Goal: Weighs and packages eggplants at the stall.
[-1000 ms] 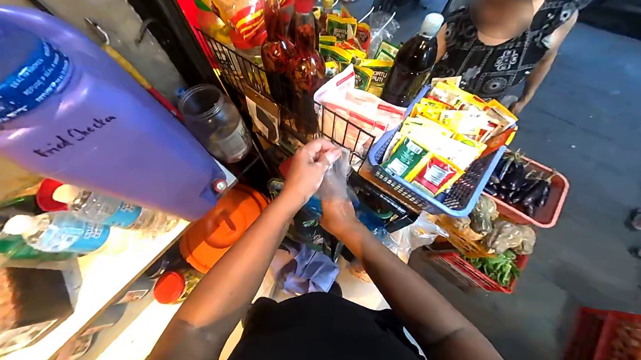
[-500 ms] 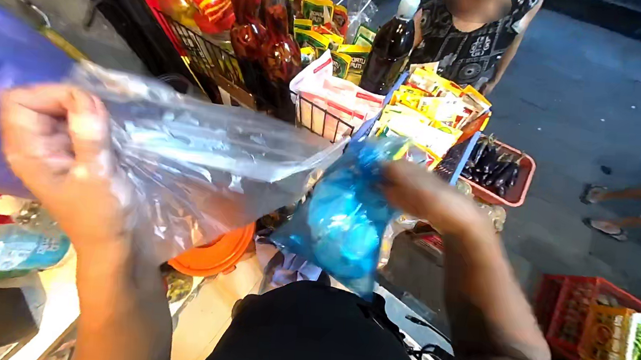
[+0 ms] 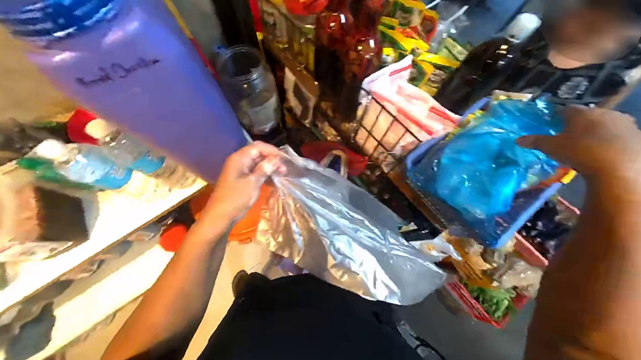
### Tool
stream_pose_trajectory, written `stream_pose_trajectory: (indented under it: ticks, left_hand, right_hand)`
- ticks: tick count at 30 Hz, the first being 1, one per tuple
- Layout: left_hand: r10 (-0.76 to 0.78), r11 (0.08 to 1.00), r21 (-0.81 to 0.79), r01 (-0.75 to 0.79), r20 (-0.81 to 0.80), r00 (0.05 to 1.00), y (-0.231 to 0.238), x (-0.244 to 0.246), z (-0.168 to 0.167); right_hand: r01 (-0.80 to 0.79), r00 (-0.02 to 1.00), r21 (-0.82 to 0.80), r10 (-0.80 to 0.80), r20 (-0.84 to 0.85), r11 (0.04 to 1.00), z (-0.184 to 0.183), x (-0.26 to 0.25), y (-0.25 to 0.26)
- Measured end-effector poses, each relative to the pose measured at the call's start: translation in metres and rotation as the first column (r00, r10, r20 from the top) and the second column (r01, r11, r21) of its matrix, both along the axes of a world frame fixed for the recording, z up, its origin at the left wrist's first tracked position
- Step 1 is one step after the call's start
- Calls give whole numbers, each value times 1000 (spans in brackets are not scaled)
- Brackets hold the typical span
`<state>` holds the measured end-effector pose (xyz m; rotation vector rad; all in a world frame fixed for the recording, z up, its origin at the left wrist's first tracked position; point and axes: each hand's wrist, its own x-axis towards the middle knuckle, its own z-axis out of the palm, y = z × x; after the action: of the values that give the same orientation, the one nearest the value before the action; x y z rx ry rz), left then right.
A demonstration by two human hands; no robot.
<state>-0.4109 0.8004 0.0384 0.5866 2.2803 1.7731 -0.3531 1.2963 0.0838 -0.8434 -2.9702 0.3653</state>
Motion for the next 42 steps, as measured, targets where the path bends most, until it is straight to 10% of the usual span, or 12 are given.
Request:
stream_pose_trajectory:
  ticks: [5, 8, 10, 15, 19, 23, 28, 36, 40, 42]
  left_hand:
    - [-45, 998, 34, 46, -32, 998, 6, 2, -3]
    - [-8, 1000, 9, 10, -227, 974, 22, 4, -3]
    - [61, 997, -20, -74, -368, 928, 23, 9, -2]
    - [261, 856, -196, -479, -636, 726, -43, 19, -21]
    - [493, 806, -193, -559, -304, 815, -118, 48, -40]
    - [682, 732, -36, -681, 24, 731, -183, 78, -48]
    - [820, 555, 34, -831, 146, 553, -270, 119, -66]
    - [878, 331, 201, -922, 292, 379, -450, 215, -112]
    - [893, 214, -75, -974, 419, 164, -556, 290, -130]
    - [970, 164, -221, -961, 216, 115, -604, 327, -123]
  right_hand:
    - [-226, 866, -1, 200, -458, 974, 32, 30, -99]
    - [-815, 522, -167, 579, -626, 554, 19, -1, -198]
    - [-881, 460, -377, 707, -537, 286, -12, -38, -241]
    - [-817, 446, -552, 787, -426, 164, -72, -97, -263]
    - [-647, 468, -761, 808, -356, 39, -88, -111, -281]
    - [-330, 851, -944, 436, -293, 10, -156, -108, -321]
    - [84, 960, -918, 278, -30, -388, -224, -41, -402]
    - [-55, 862, -997, 502, -76, -57, -180, 24, -589]
    - [-131, 823, -990, 563, -80, 50, -171, 41, -705]
    - [-231, 755, -971, 641, -138, 63, -160, 52, -772]
